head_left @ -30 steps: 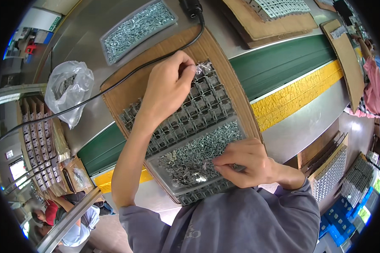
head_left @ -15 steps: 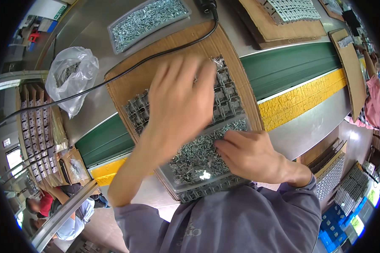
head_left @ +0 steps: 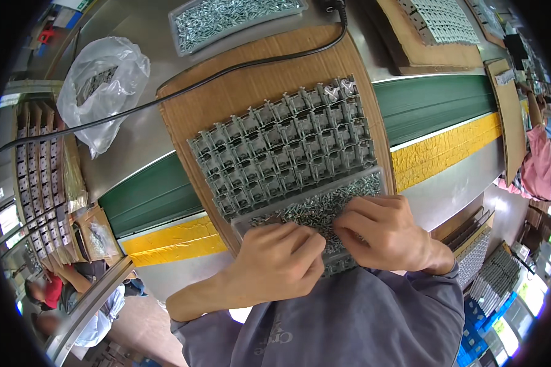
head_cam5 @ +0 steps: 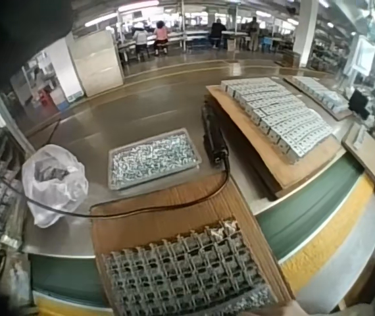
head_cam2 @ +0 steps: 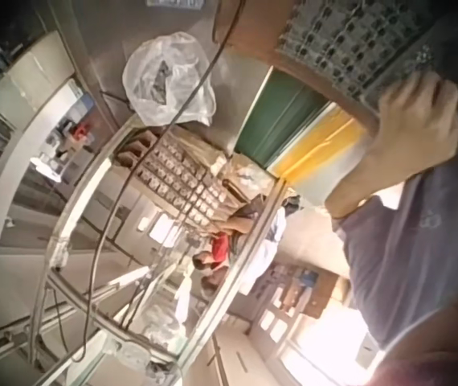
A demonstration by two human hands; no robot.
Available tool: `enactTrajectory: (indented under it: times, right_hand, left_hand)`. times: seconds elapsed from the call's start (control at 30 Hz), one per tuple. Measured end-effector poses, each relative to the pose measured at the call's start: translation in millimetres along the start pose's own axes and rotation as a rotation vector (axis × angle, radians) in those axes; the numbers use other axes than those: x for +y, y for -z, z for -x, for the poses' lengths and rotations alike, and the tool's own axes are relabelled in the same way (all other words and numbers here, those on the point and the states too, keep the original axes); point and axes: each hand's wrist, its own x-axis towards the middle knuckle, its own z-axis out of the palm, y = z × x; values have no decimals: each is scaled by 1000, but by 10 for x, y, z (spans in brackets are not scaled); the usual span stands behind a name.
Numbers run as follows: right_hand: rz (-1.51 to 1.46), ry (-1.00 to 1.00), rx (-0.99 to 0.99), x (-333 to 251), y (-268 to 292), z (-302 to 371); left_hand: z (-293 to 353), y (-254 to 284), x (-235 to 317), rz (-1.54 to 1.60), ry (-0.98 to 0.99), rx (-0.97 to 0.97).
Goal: Assembling small electronic components into a grid frame at a manual assembly station.
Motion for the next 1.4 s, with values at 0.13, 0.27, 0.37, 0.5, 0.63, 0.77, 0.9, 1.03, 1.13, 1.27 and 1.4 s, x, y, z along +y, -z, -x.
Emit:
enactTrajectory:
  times: [0.13,0.27,0.37,0.5,0.63,0.77,0.9,1.03,1.13,1.27,1.4]
  right_hand:
    - [-149,-45,68,-51,-2,40]
    - [-285,-128,38,-10,-41,86]
    - [-315,-100,154,-42,-87,68]
    - [-439,130,268,-22,-147,63]
    - [-450,114,323,-6,-300,112]
    - [-541,-70,284,-57,-207,93]
    - [-579,26,166,53,-92,113]
    - [-433,47,257,57,-67,145]
    - [-398,-18,374,49,-23,161]
    - [-348,-4,366,61,-43,186]
    - [-341,36,327,99,-125,223]
  left_hand:
    - [8,-6,-35,133,19,43]
    - [7,-52,-53,253,70,103]
    - [-3,-55,-53,299,145,134]
    - [-28,-31,-1,388,190,107]
    - [-48,-20,29,394,127,83]
    - [-73,-10,13,377,28,14]
    - [-90,49,91,570,243,64]
    - [-281,97,18,551,212,34]
    - [-549,202,41,363,149,131]
    - [-1146,278,-490,377,226,553]
    - [-1252,212,-783,125,250,246]
